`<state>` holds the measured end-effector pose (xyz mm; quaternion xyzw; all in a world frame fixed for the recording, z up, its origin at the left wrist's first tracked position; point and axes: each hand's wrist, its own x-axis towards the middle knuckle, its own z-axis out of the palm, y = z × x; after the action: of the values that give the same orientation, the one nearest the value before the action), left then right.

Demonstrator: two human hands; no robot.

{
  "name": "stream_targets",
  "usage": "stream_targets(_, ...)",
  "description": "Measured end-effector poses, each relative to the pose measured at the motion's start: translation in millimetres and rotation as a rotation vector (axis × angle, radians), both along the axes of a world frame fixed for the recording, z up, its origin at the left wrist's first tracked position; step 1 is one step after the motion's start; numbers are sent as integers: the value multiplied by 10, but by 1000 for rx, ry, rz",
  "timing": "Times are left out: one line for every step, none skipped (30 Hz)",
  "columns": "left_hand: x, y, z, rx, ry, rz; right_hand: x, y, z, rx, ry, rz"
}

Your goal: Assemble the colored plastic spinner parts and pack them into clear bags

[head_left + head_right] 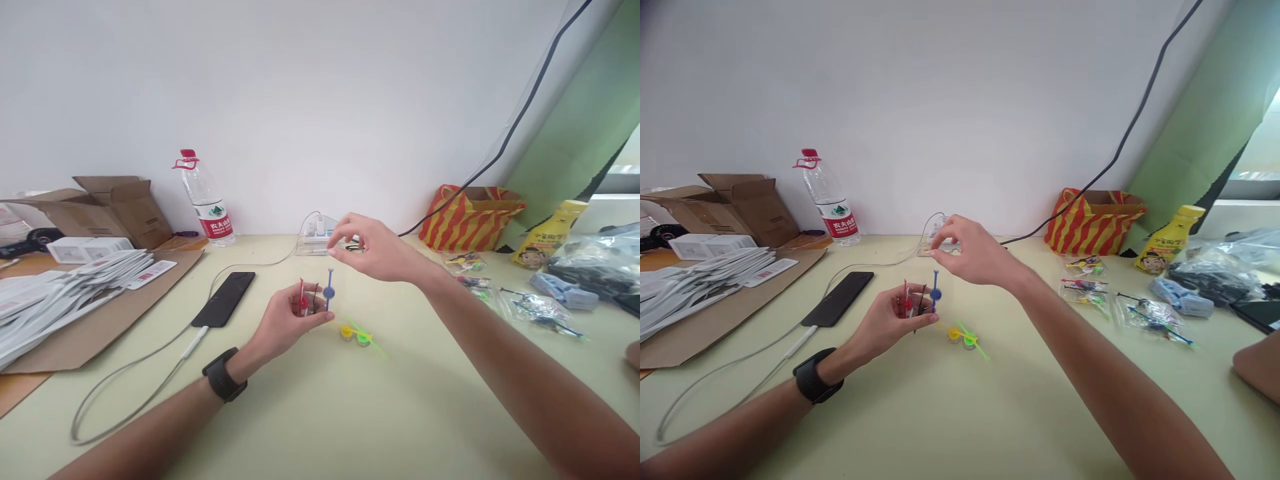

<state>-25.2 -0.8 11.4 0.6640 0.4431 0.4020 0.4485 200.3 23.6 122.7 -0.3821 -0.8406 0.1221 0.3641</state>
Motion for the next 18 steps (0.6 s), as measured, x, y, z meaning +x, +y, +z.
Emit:
stream_targets(2, 6, -14, 5, 0, -2, 29, -7, 6, -3, -4, -22)
stream_targets(3, 13, -26, 7, -2, -7, 62, -10, 10, -8, -8, -51)
stream_targets(3, 21, -36, 8, -6, -13, 99, -9, 10, -21, -22, -80)
stream_targets(0, 30, -44, 9, -12, -18, 139, -3, 4, -48, -46, -104)
stream_targets(-6, 40, -50, 13, -15, -21, 181, 7, -9, -86, -77, -119)
stream_targets(-15, 51, -56, 20, -14, -17, 221, 21, -30, -133, -113, -127)
stream_targets(-28, 64, -61, 29, -11, -10, 256, 35, -61, -186, -156, -127)
stream_targets(-42, 77, -66, 40, -8, -3, 284, 46, -100, -242, -211, -115)
stream_targets(-58, 92, -72, 51, -7, 3, 302, 52, -146, -295, -274, -87)
stream_targets(-74, 108, -80, 58, -12, 6, 309, 48, -197, -345, -342, -41)
stream_targets(-89, 124, -90, 59, -22, 8, 305, 32, -253, -390, -408, 17)
stream_targets(-102, 139, -102, 54, -36, 9, 290, 4, -310, -429, -464, 77)
stream_targets(-112, 154, -116, 45, -51, 10, 268, -36, -366, -457, -506, 123)
stream_targets(-119, 167, -130, 35, -63, 12, 241, -85, -420, -477, -539, 149)
stream_targets(-123, 177, -145, 29, -71, 14, 213, -140, -468, -491, -569, 151)
stream_targets(-123, 184, -157, 32, -72, 15, 186, -196, -509, -494, -601, 139)
stream_targets(-122, 187, -165, 42, -63, 11, 164, -249, -540, -488, -633, 120)
stream_targets(-118, 185, -169, 56, -44, 3, 148, -295, -559, -475, -660, 101)
